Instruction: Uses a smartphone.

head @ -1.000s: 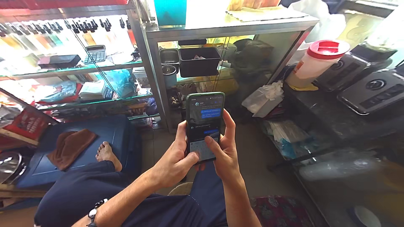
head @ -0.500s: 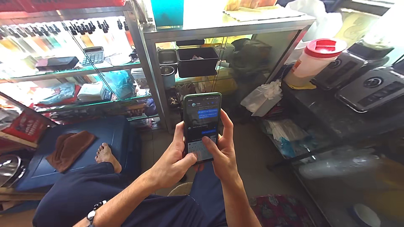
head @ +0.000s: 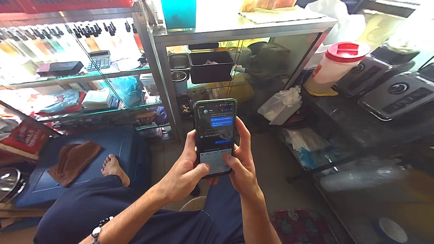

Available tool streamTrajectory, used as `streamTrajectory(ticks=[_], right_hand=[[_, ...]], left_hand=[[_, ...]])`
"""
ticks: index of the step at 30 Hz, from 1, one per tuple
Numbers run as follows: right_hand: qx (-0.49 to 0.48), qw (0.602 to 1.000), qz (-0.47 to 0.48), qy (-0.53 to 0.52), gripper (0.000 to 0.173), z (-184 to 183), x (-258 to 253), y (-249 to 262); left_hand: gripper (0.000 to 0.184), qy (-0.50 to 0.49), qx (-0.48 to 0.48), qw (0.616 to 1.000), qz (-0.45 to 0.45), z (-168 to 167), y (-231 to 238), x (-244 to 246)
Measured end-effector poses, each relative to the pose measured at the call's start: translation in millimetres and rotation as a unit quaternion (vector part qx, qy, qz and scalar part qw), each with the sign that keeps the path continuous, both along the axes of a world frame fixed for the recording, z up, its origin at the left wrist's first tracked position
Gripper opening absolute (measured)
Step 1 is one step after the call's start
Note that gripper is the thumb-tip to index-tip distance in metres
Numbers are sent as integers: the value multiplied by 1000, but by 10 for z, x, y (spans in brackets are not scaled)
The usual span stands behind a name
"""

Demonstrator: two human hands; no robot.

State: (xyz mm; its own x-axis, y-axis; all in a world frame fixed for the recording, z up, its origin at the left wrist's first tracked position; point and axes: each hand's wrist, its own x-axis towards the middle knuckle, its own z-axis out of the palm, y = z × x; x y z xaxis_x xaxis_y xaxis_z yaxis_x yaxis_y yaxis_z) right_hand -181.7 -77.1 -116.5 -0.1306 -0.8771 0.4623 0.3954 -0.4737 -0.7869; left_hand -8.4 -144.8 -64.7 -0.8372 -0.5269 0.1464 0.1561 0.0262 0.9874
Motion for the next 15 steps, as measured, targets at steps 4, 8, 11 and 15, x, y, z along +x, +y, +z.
streamTrajectory(ticks=[4,8,11,15], right_hand=[[-28,993,109,17,90,-9,-138,3],[-32,993,107,30,90,-16,-152,18],[-28,994,101,17,82,-16,-138,12],[-1,1000,4,4,67,26,-24,-7]], left_hand=[[68,-4,13,1000,3,35,-23,28],[68,2,22,1000,-5,32,-17,26],[70,3,23,1000,-8,29,-15,31],[72,6,0,1000,-16,-9,-2,17]])
